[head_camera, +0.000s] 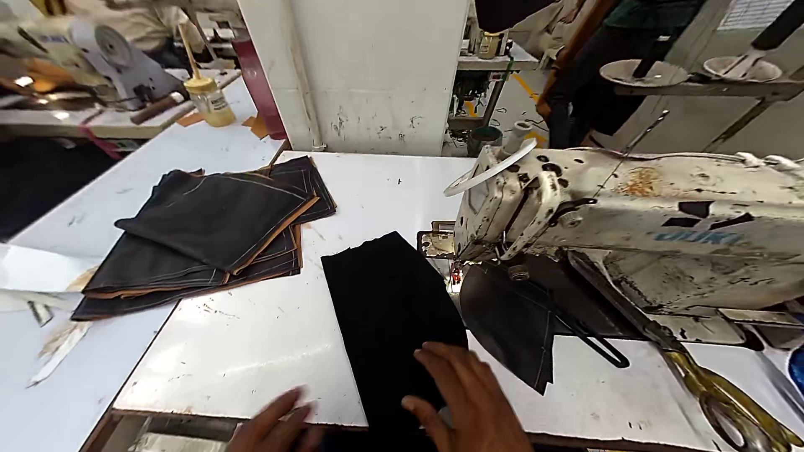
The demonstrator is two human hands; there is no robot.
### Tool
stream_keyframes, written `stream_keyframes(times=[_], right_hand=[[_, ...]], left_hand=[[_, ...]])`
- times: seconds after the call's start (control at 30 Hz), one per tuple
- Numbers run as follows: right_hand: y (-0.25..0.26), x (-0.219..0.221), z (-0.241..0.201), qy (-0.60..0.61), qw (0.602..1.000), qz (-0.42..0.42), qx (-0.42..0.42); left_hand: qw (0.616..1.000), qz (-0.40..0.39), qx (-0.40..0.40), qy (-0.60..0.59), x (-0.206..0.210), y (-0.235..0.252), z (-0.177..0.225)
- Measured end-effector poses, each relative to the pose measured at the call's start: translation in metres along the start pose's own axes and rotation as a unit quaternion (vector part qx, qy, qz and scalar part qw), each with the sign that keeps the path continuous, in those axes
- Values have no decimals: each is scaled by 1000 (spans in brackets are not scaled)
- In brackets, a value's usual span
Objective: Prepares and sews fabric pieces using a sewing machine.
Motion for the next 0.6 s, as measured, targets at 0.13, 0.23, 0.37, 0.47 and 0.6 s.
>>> stream_keyframes(times=[0.13,0.23,0.37,0.47,0.6], right_hand=[[-34,0,-17,74,995,-53,-34],[-50,-19,-9,138,990,-27,0],[-51,-37,25,37,993,4,112],[-47,-26,25,3,994,-27,104],[-37,-16,4,141,986,5,94]], left_hand=[[993,-73,23,-88,60,66,43],[986,-158,24,-50,96,77,39],[986,-155,48,-35,112,58,30],[987,-148,39,-46,110,50,33],[984,-132,5,-117,104,53,35]])
Point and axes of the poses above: each hand's wrist, its own y-axis towards the middle knuckle, its own x-axis out of the palm, z = x × y, the point moved 2 cm from there along y, towards the middle knuckle, and after that the axes turned 7 degrees about x, right-handed, at the moved point
